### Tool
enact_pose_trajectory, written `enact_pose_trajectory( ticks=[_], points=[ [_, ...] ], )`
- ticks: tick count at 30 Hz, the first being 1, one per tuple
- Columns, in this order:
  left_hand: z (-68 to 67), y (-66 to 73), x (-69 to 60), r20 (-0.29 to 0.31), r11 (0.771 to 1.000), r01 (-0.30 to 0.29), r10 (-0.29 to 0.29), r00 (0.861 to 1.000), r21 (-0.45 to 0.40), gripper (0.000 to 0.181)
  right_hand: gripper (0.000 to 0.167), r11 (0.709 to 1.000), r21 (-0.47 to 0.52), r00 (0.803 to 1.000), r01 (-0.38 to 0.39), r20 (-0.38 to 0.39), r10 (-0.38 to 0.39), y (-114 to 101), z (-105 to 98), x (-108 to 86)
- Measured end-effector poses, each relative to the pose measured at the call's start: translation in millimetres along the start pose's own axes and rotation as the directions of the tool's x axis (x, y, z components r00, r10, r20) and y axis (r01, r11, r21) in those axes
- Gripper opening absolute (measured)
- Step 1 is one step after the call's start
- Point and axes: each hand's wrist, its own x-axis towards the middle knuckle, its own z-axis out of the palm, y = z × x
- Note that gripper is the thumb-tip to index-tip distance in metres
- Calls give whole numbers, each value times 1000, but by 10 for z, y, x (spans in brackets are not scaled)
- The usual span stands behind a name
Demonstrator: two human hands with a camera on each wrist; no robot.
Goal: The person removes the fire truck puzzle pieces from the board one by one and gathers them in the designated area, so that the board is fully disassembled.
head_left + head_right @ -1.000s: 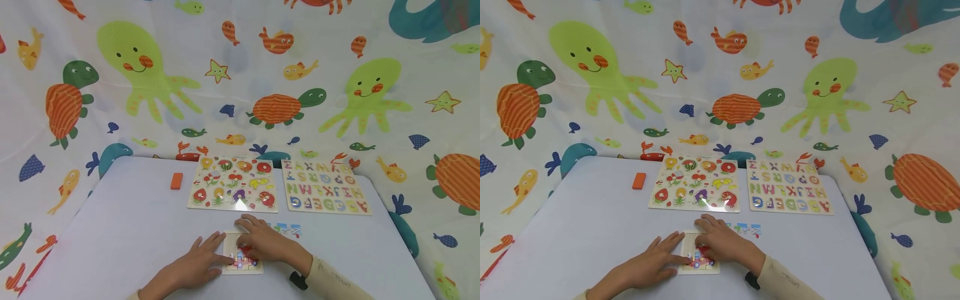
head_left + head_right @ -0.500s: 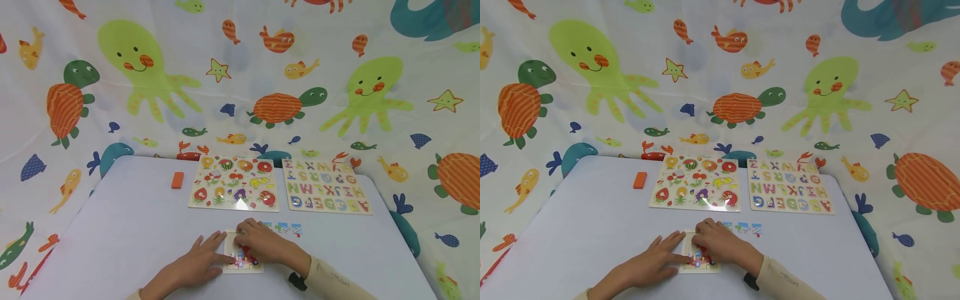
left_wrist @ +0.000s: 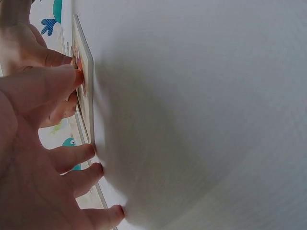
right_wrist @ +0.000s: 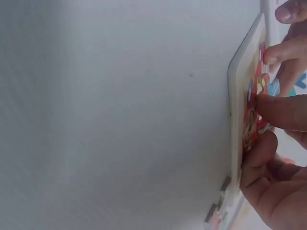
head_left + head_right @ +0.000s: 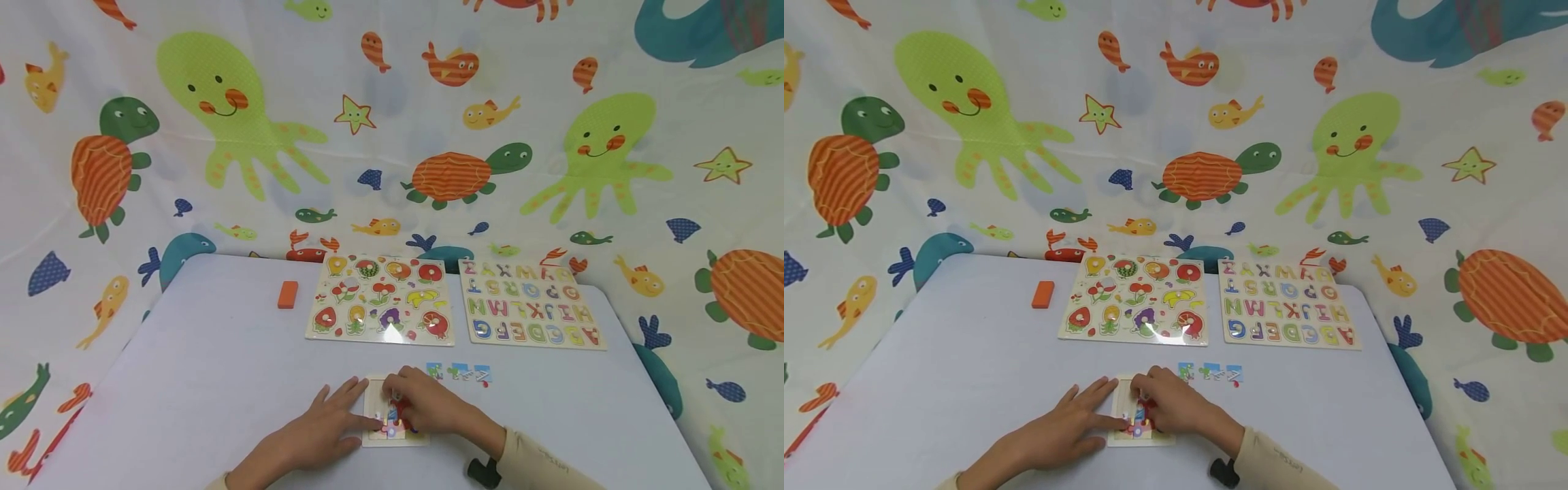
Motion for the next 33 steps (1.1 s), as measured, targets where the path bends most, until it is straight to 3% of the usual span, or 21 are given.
enact_pose_trajectory(
  ticks=[7, 12, 18, 27, 33],
  points=[
    [0, 1, -12, 3, 1000, -1, 1, 1000, -3, 38, 29, 985, 162, 998, -53, -29, 58, 19, 30, 11],
    [-4, -4, -16, 1, 1000, -5, 5, 1000, -10, 39, 21, 944, 298, 985, -141, -50, 163, -24, 37, 34],
    [-1, -11, -19, -5, 1000, -17, 16, 1000, -11, 39, 16, 905, 378, 971, -195, -59, 233, -35, 50, 40],
    [16, -35, -21, -11, 999, -28, 28, 1000, -21, 40, 13, 894, 420, 978, -157, -61, 200, 28, 6, 10],
    [36, -46, -13, -13, 1000, -18, 17, 1000, -11, 41, 4, 873, 475, 988, -111, -39, 147, 159, -235, -144]
  ],
)
